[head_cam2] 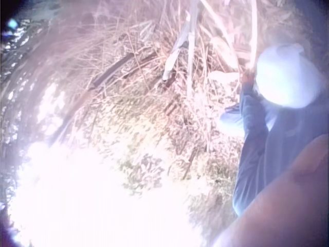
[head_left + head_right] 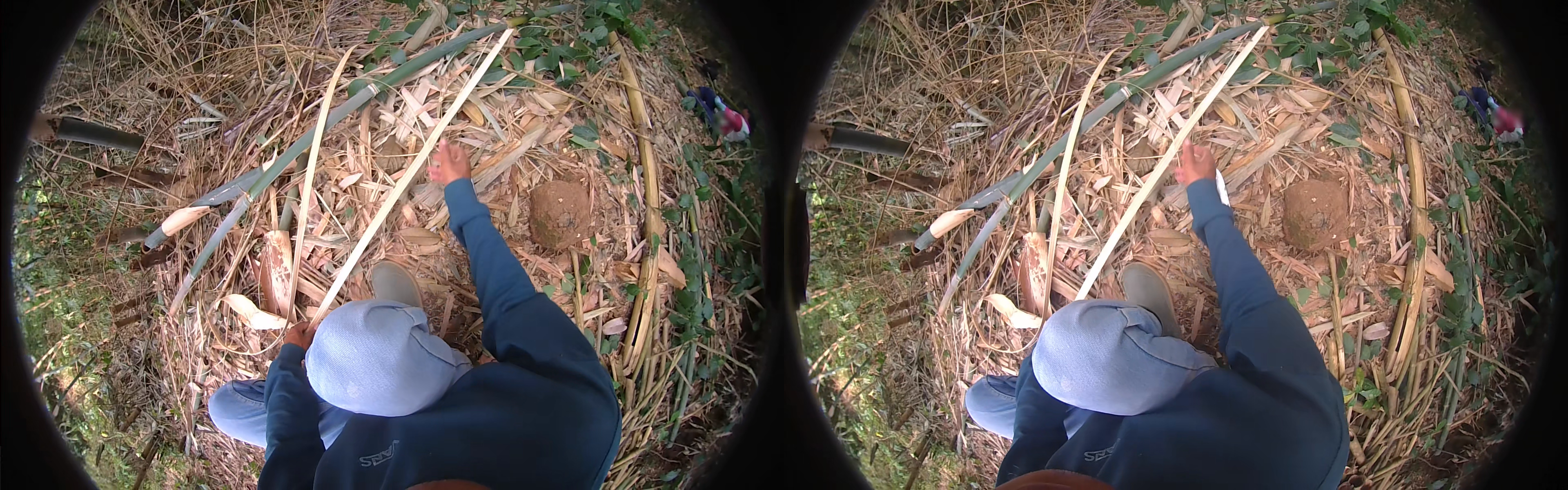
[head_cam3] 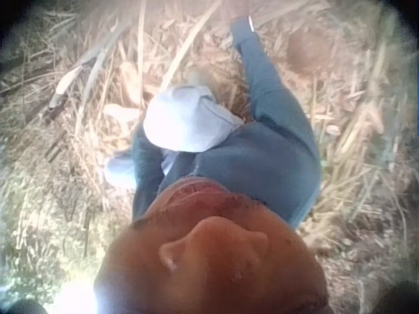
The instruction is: The person sits on the ground in a wooded area and uses a large knife to split a bamboo stalk into thin strips. They repeatedly strike the bamboo with the knife and then peel the resulting strips apart by hand.
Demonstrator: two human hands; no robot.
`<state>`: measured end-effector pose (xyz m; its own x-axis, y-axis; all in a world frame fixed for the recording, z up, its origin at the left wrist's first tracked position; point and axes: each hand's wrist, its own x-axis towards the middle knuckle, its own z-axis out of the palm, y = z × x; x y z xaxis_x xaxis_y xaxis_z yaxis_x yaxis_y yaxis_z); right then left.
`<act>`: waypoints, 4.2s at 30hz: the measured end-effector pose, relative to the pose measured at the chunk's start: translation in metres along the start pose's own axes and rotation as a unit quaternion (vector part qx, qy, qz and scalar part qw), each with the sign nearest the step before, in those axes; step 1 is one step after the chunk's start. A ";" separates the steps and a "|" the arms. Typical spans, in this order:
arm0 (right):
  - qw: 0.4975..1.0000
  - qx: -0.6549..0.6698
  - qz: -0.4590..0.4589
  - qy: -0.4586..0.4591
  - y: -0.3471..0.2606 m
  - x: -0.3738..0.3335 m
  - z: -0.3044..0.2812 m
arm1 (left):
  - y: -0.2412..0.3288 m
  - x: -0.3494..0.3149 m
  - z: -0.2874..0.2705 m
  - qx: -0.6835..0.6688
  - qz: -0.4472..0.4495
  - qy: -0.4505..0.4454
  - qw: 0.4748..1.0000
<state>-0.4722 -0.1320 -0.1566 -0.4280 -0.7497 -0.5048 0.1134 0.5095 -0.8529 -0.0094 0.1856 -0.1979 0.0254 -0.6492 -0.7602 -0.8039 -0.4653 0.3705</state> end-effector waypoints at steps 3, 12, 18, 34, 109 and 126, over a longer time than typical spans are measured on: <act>0.999 0.028 -0.007 -0.014 -0.003 0.033 0.004 | -0.041 0.012 0.018 0.058 0.010 0.025 0.998; 0.993 0.070 -0.050 -0.081 0.009 0.026 0.005 | 0.024 0.010 -0.022 0.003 0.026 0.003 1.000; 0.995 -0.018 -0.074 -0.068 0.007 -0.015 0.024 | 0.204 0.029 -0.045 -0.011 0.214 0.216 0.953; 0.956 -0.197 -0.066 -0.205 -0.019 -0.107 0.025 | 0.282 0.066 -0.026 -0.157 0.189 0.133 0.960; 0.965 -0.101 -0.237 0.044 -0.189 0.023 -0.146 | 0.191 -0.010 -0.113 -0.249 0.153 0.049 0.955; 0.938 0.296 -0.181 0.019 -0.275 -0.001 -0.168 | 0.178 0.005 -0.085 -0.269 0.259 0.081 0.924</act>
<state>-0.6533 -0.2003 0.1005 -0.5646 -0.8073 -0.1714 0.4277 -0.1085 -0.8974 -0.1020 0.0482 -0.0908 -0.1570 -0.9298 -0.3330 -0.3225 -0.2704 0.9071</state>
